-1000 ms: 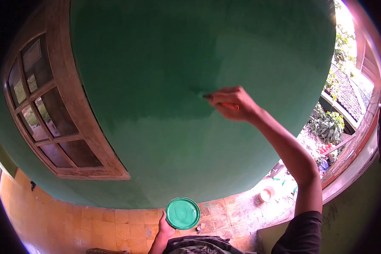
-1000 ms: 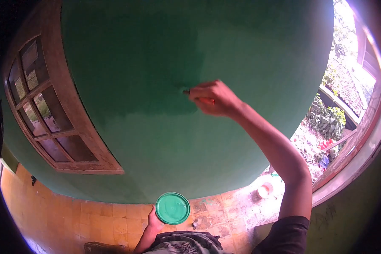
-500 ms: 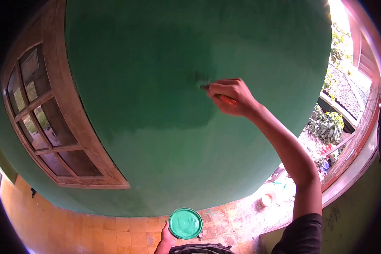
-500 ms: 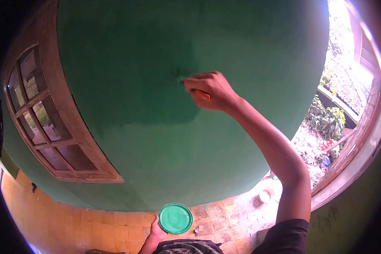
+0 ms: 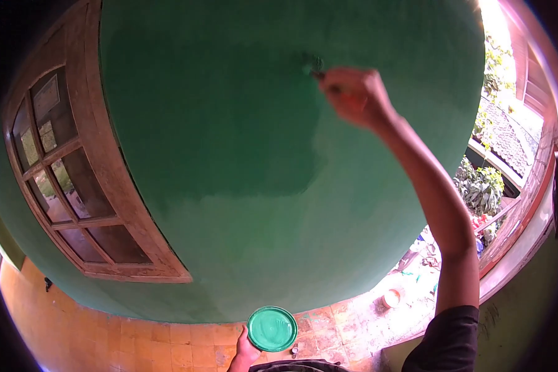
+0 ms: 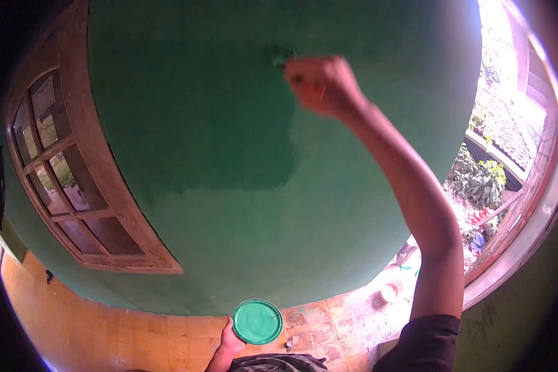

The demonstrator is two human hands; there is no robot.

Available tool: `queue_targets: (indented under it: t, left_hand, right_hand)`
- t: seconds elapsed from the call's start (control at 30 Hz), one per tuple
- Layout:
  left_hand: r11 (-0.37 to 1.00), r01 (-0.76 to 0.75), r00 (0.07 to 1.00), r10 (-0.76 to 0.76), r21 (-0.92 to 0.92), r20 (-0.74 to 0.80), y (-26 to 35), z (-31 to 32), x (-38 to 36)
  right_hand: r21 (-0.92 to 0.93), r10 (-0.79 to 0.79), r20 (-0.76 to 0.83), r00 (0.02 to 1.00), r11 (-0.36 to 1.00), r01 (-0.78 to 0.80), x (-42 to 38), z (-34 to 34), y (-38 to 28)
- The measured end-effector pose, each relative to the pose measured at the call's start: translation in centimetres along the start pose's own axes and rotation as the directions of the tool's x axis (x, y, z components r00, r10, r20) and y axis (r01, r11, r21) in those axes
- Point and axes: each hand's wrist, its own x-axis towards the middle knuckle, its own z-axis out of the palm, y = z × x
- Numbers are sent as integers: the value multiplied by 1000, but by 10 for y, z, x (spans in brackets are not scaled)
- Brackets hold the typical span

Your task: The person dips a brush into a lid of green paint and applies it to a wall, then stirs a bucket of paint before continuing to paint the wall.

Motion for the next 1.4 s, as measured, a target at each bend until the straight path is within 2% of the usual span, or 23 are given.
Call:
queue_targets:
  t: [0.07,0.1,0.17,0.2,0.27,0.3,0.43,0.5,0.53,0.6,0.7,0.77,0.8,0.87,0.9,0.97,1.0,1.07,1.1,1.17,1.2,1.33,1.4]
  left_hand:
    - [1000,9,1000,-9,14,-5,1,-3,-3]
    - [1000,18,1000,-18,15,18,2,-2,0]
    - [999,30,999,-31,26,35,3,-1,-5]
    - [999,32,1000,-32,38,0,5,2,-5]
    - [999,28,999,-27,44,-25,6,8,2]
    - [999,27,1000,-26,27,-11,6,6,5]
    - [999,-5,1000,4,38,13,11,10,1]
    - [1000,-10,1000,10,27,19,10,9,-1]
    - [1000,-17,999,16,16,29,10,9,0]
    - [1000,-14,999,14,3,32,8,5,0]
    - [1000,-5,999,5,5,33,9,5,-2]
    - [1000,4,1000,-4,18,27,7,5,-4]
    - [1000,11,1000,-11,11,20,7,4,-2]
    - [1000,18,1000,-18,8,19,9,6,-1]
    - [1000,19,1000,-19,2,25,9,7,-1]
    - [1000,12,999,-12,-6,30,9,9,0]
    - [1000,-4,999,3,12,42,8,9,0]
    - [999,-26,998,24,28,51,9,11,-1]
    - [1000,-23,999,22,21,47,9,12,-4]
    - [1000,-18,999,18,12,38,7,11,-7]
    - [999,-35,999,34,11,39,5,8,-6]
    - [1000,-7,999,6,-27,-44,1,-1,-4]
    - [1000,-9,1000,9,-22,-30,4,5,-5]
  right_hand:
    - [77,188,300,935,972,-220,-21,6,-27]
    - [74,181,298,937,974,-212,-20,4,-31]
    - [350,385,528,757,714,-607,-15,-6,-40]
    - [346,390,519,760,717,-605,-10,-10,-38]
    - [350,448,459,767,702,-620,3,-16,-20]
    - [271,408,423,809,795,-543,0,-11,5]
    - [127,367,221,904,908,-399,31,-20,20]
    - [139,220,-176,959,970,-197,32,-18,23]
    - [138,218,-176,960,971,-196,25,-15,20]
    - [160,362,33,931,918,-363,-7,0,4]
    - [186,308,53,950,932,-312,-38,9,-31]
    - [277,534,396,747,706,-651,-41,3,-50]
    - [274,539,395,744,704,-655,-40,1,-51]
    - [456,561,562,608,403,-793,-36,-4,-47]
    - [456,562,559,610,406,-792,-34,-5,-37]
    - [331,454,429,781,725,-604,-24,-5,-9]
    - [336,453,428,782,724,-603,-18,-5,2]
    - [217,244,175,954,935,-279,6,-13,17]
    - [222,244,175,954,934,-279,14,-14,22]
    - [-75,-39,-123,992,997,30,21,-13,31]
    - [-72,-38,-122,992,997,29,12,-6,27]
    - [91,-72,178,981,994,57,-55,22,-32]
    - [208,-39,416,909,977,-53,-76,21,-62]
